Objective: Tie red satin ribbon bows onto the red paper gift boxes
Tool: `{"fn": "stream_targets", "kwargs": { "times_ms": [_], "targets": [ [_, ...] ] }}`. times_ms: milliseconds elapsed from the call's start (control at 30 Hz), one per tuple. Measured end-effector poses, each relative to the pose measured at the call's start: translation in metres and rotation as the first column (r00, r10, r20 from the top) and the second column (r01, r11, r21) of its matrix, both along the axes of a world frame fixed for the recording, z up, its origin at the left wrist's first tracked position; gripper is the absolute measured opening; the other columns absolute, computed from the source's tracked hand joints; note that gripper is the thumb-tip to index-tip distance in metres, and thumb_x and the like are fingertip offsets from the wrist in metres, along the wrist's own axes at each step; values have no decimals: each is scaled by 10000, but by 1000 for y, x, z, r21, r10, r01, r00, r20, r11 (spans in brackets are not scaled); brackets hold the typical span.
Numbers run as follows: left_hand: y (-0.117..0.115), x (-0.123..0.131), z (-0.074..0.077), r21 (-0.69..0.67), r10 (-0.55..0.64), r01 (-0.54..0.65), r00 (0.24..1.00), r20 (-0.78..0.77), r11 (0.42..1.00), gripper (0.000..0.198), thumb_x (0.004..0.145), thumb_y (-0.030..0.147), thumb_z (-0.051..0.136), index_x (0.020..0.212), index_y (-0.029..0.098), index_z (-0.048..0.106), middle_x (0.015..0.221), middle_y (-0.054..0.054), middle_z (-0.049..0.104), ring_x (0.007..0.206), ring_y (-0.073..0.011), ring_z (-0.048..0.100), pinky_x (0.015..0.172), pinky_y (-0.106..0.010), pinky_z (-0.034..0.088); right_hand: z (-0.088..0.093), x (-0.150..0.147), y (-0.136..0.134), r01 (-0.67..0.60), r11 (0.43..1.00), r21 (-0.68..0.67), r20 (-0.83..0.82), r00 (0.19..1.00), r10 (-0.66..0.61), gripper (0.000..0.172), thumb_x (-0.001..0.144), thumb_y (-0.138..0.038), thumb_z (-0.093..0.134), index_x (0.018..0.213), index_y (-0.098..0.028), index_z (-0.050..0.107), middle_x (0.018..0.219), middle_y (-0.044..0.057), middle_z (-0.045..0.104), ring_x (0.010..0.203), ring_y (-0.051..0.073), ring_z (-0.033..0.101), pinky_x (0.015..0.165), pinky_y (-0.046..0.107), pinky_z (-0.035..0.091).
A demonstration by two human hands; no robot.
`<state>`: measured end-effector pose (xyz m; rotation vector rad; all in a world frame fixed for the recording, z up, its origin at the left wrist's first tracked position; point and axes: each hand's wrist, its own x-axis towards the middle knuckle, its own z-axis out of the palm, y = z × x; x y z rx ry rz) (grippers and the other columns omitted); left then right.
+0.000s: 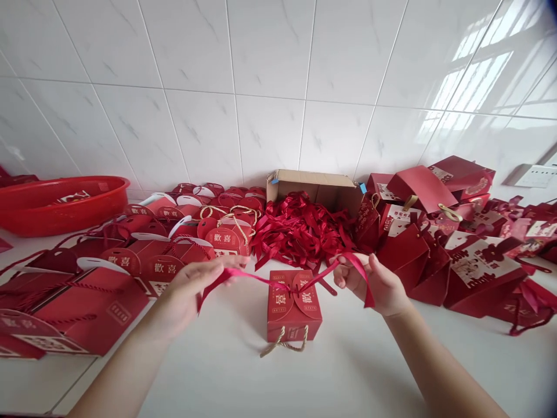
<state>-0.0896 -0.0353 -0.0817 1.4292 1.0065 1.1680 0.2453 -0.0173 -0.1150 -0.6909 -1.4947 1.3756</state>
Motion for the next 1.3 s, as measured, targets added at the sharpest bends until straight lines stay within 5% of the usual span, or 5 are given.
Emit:
{"fn": "stream_targets", "kwargs": {
  "times_ms": [333, 500, 733, 1133, 1300],
  "targets": [
    [16, 54, 51, 163, -154, 138, 984, 91, 977, 472, 893, 521, 432, 953, 181, 754, 834, -85, 656, 763, -175, 528, 586, -275, 398, 55, -11, -6, 119, 950, 290, 179, 968, -176, 825, 843, -711, -8, 1210, -260, 578, 937, 107, 587, 895, 256, 563, 796, 415, 471],
    [12, 67, 49, 259, -119, 111, 993, 15, 959, 413, 908, 476, 443, 1050, 207, 722, 1010, -83, 671, 833, -188, 539, 661, -290, 408, 77, -24, -7, 127, 916, 382, 172, 964, -205, 761, 885, -674, 23, 1291, -257, 514, 1140, 95, 593, 1052, 250, 550, 872, 399, 461],
    [8, 74, 37, 372, -102, 93, 995, 7, 924, 265, 872, 401, 571, 1073, 291, 705, 1244, -32, 620, 1224, -239, 472, 1025, -348, 372, 90, -31, -8, 112, 877, 467, 100, 979, -178, 602, 933, -619, 192, 1251, -255, 550, 1233, 64, 588, 1144, 236, 531, 991, 413, 431],
    [7, 88, 48, 442, -315, 194, 924, 219, 876, 454, 861, 219, 588, 1304, 299, 532, 1466, -22, 430, 1166, -224, 543, 1016, -379, 442, 91, -44, -9, 11, 901, 433, -40, 999, 7, 476, 943, -548, 356, 1210, -253, 618, 1269, 45, 595, 1178, 229, 523, 1029, 415, 406],
    [10, 93, 51, 508, -404, 227, 874, 271, 831, 460, 857, 168, 581, 1301, 281, 540, 1448, -26, 457, 1306, -246, 429, 1061, -370, 409, 95, -47, -8, -40, 894, 446, -72, 994, 80, 411, 961, -489, 375, 1190, -271, 637, 1271, 22, 600, 1201, 219, 517, 1026, 389, 418]
  ]
}}
